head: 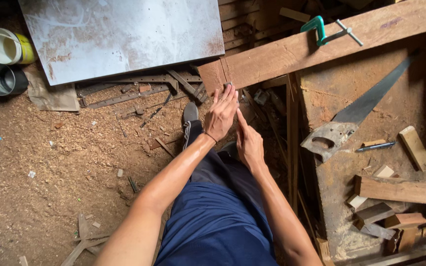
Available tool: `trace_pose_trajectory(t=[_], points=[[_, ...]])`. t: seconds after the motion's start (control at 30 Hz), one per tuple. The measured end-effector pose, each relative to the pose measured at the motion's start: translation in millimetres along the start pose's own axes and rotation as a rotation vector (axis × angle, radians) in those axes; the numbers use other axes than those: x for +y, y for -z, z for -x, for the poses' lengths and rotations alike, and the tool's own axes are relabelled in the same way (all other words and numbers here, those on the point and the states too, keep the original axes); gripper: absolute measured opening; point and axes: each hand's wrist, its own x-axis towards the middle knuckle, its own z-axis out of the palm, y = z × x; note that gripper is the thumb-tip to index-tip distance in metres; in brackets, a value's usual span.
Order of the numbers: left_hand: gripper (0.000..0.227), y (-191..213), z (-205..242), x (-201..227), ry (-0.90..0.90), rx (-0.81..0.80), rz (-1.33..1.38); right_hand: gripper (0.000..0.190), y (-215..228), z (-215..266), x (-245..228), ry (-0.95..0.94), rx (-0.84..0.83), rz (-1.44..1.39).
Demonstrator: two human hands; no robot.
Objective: The person marks a line on a wooden plank with a pencil and saws along the line using a hand saw. The person then uses a chisel to clean the cut edge and continues sawing to complete the cut.
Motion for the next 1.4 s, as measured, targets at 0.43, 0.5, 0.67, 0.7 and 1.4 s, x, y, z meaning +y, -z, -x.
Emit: trace_pose_trajectory(t=[0.43, 0.5, 0.67, 0.7, 1.4], points=[[0.042, 16.4, 4.6, 9.8, 0.049, -0.051, 0.084, 0.055, 7.8, 5.2, -2.9, -0.046, -0.029, -0.001], [0.042, 13.6, 6.9, 9.3, 0.068, -0.049, 0.087, 0.056, 4.9, 6.2, -3.9, -0.053, -0.029, -0.036], [0.041, 3.2, -15.7, -22.9, 0.018, 0.000, -0.014, 0.059, -9.2, -11.6, -3.5, 0.040, 0.035, -0.015], [0.039, 1.4, -13.9, -21.3, -0.001, -0.014, -0.043, 0.059, -8.4, -16.2, -2.7, 0.063, 0.052, -0.006], [0.039, 8.4, -30.0, -24.8, -0.038, -0.054, -0.054, 0.055, -7.9, -18.7, -7.5, -0.057, 0.015, -0.024]])
